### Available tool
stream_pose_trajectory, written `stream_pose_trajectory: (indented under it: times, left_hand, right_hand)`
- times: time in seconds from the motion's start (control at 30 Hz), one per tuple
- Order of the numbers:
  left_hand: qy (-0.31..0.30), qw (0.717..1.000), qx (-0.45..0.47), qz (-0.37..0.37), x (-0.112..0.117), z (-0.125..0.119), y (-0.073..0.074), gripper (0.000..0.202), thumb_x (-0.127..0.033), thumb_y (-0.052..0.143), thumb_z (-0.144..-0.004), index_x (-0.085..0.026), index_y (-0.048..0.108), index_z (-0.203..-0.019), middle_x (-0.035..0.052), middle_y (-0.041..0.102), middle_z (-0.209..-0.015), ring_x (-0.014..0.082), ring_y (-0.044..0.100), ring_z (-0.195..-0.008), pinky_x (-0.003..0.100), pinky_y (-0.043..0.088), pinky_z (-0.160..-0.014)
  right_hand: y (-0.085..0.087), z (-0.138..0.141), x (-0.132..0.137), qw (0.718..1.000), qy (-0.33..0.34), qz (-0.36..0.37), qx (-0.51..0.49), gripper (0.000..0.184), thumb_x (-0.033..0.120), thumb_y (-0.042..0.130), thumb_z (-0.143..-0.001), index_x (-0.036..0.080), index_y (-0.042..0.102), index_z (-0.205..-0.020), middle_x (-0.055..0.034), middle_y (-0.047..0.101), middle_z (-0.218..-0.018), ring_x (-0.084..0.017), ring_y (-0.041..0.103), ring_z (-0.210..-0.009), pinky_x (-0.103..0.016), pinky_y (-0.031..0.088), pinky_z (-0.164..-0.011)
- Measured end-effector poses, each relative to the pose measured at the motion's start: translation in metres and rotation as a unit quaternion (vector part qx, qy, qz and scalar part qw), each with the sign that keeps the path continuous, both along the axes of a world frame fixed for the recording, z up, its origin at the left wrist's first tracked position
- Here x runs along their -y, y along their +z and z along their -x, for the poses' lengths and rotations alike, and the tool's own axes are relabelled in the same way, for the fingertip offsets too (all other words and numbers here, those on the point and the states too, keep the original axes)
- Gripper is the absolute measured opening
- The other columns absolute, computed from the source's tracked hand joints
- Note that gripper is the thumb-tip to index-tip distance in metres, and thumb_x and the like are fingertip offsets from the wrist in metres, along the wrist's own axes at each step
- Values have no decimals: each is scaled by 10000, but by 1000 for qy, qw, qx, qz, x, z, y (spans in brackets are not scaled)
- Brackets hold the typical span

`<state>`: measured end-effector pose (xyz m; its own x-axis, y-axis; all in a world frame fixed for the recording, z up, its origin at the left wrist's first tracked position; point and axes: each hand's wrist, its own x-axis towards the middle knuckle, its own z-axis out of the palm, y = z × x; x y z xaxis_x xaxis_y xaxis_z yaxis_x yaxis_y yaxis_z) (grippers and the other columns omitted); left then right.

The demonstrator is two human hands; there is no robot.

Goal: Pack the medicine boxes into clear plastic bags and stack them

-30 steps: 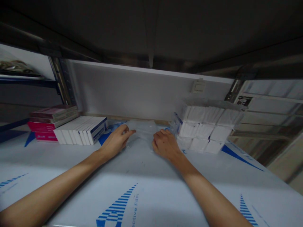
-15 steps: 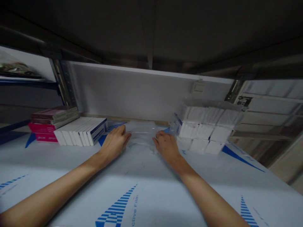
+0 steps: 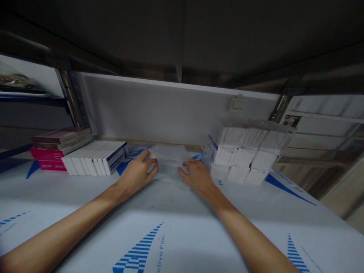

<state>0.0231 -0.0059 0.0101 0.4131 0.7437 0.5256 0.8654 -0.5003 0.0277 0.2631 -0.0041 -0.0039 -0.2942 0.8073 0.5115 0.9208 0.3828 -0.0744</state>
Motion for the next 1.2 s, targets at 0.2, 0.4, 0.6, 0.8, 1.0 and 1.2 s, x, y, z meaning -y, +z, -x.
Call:
stream_pose_trajectory:
  times: [0.2, 0.4, 0.6, 0.8, 1.0, 1.2]
  left_hand:
    - [77, 997, -1, -24, -6, 10, -1, 773, 41, 459, -817, -322, 412, -1498, 146, 471, -1357, 281, 617, -1092, 419, 559, -881]
    - [21, 999, 36, 15, -6, 6, -4, 423, -142, 508, -913, -168, 613, -1322, 163, 539, -1296, 259, 691, -1001, 392, 554, -951]
    - [8, 998, 37, 42, -3, 7, 5, 471, -219, 587, -929, -152, 564, -1394, 175, 589, -1253, 290, 691, -1035, 390, 545, -919]
    - [-40, 987, -64, 142, 15, 26, 25, 752, -396, 861, -687, -257, 598, -1378, 127, 702, -1186, 327, 684, -1077, 389, 532, -896]
    - [-38, 961, -150, 229, 39, 27, 28, 694, -398, 934, -550, -265, 728, -1200, 128, 722, -1173, 349, 663, -1126, 432, 532, -936]
    - [-53, 953, -184, 234, 37, 26, 29, 812, -536, 888, -603, -277, 658, -1337, 172, 496, -1469, 435, 381, -1412, 575, 326, -1148]
  right_hand:
    - [-8, -12, -4, 999, -28, -24, 33, 705, -101, 544, -714, 195, 623, -1348, -194, 539, -1457, -295, 656, -1176, -418, 550, -985]
    - [-6, -4, -6, 997, 18, 14, -72, 458, 139, 665, -825, 174, 654, -1281, -132, 747, -1149, -265, 707, -1061, -441, 540, -1005]
    - [9, -7, -3, 996, 8, 30, -85, 410, 193, 818, -706, 159, 728, -1104, -121, 754, -1004, -265, 708, -931, -438, 553, -927]
    - [33, -26, 31, 983, 57, 177, 0, 518, 215, 867, -621, 182, 730, -1119, -103, 755, -1068, -258, 705, -1002, -361, 568, -891]
    - [45, -12, 63, 936, 42, 327, 122, 720, 227, 879, -595, 215, 677, -1286, -145, 700, -1281, -321, 679, -1153, -392, 561, -961]
    - [55, -6, 67, 915, 56, 376, 135, 882, 447, 836, -671, 138, 537, -1441, -217, 355, -1607, -381, 251, -1521, -499, 281, -1226]
